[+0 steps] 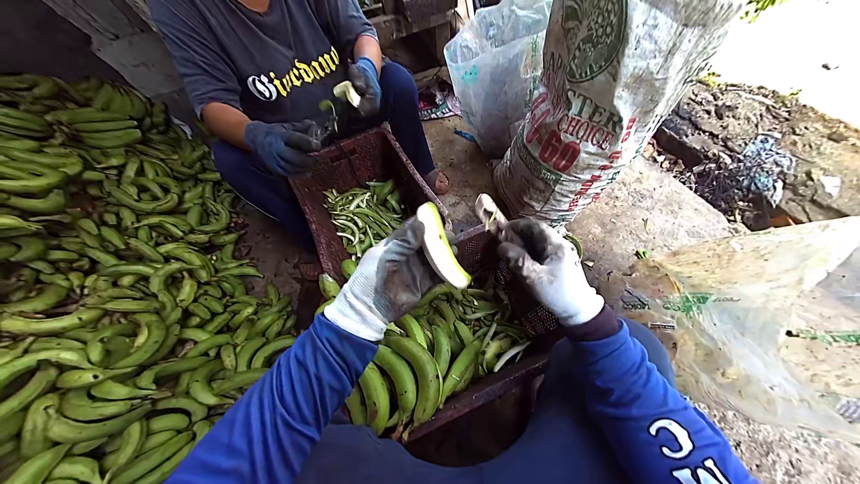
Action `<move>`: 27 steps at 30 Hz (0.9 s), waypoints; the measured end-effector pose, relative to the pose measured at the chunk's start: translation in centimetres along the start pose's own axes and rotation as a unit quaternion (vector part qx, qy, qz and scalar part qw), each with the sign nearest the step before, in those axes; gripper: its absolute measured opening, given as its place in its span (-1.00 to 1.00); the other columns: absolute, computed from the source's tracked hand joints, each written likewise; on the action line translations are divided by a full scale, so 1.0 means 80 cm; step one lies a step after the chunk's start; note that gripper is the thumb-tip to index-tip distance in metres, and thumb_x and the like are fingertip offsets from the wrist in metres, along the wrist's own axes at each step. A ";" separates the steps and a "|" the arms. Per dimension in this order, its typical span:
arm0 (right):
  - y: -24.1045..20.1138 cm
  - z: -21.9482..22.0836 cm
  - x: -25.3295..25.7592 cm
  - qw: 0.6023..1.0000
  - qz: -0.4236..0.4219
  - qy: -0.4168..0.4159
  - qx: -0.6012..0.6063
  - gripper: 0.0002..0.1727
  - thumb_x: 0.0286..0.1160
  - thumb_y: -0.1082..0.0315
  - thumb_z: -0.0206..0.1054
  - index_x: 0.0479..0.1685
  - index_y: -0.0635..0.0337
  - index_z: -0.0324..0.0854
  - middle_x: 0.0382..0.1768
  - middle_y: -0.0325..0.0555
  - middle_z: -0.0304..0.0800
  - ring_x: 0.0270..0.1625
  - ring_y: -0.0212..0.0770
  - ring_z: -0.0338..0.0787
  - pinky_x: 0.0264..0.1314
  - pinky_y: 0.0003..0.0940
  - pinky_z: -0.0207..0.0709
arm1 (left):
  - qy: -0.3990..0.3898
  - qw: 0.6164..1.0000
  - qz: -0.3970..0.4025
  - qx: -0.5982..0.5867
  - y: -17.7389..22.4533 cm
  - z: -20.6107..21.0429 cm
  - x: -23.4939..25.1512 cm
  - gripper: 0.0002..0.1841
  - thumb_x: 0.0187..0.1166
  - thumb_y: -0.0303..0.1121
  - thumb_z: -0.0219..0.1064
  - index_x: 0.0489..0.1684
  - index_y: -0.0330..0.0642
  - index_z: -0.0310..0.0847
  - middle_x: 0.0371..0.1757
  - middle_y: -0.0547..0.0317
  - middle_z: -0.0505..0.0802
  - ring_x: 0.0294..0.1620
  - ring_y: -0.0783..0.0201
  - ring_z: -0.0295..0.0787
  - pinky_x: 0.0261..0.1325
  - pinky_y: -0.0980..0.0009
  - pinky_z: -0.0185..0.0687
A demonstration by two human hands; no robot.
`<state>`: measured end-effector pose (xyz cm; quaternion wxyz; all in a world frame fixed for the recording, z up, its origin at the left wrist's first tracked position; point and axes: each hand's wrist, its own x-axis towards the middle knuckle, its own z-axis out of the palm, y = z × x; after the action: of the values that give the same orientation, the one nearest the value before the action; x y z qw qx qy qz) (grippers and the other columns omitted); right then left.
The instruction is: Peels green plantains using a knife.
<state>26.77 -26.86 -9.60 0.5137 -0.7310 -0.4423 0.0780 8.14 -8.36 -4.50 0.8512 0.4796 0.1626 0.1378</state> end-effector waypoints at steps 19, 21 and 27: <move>-0.014 -0.007 0.006 0.996 0.073 0.040 0.030 -0.52 0.54 -0.07 0.43 0.33 -0.03 0.70 -0.17 -0.21 0.86 -0.28 -0.31 0.80 -0.22 -0.15 0.73 | -0.102 0.988 -0.020 0.111 -0.006 0.008 -0.005 -0.33 0.69 -0.13 0.28 0.82 0.18 0.14 0.28 -0.03 0.76 0.16 0.07 0.80 0.25 0.08 0.76; -0.034 0.007 -0.007 0.995 0.055 0.000 0.078 -0.31 0.27 0.06 0.65 0.48 -0.04 0.60 -0.14 -0.18 0.87 -0.27 -0.28 0.83 -0.22 -0.12 0.82 | -0.071 0.995 -0.004 0.076 -0.017 0.008 -0.003 -0.37 0.72 -0.24 0.26 0.81 0.21 0.17 0.38 -0.05 0.72 0.25 0.03 0.77 0.32 0.02 0.73; -0.042 0.034 -0.018 0.994 0.008 -0.102 0.044 -0.28 0.34 -0.07 0.60 0.54 -0.08 0.61 0.12 -0.22 0.85 0.09 -0.32 0.81 0.26 -0.09 0.73 | 0.016 0.998 -0.024 0.059 -0.033 0.034 -0.005 -0.67 0.79 -0.47 0.05 0.46 -0.21 0.41 0.11 -0.10 0.81 0.07 0.07 0.84 0.19 0.07 0.81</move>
<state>22.49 -25.78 -8.60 0.4971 -0.6994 -0.4827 0.1754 9.05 -11.93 -5.37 0.8221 0.5223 0.1954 0.1151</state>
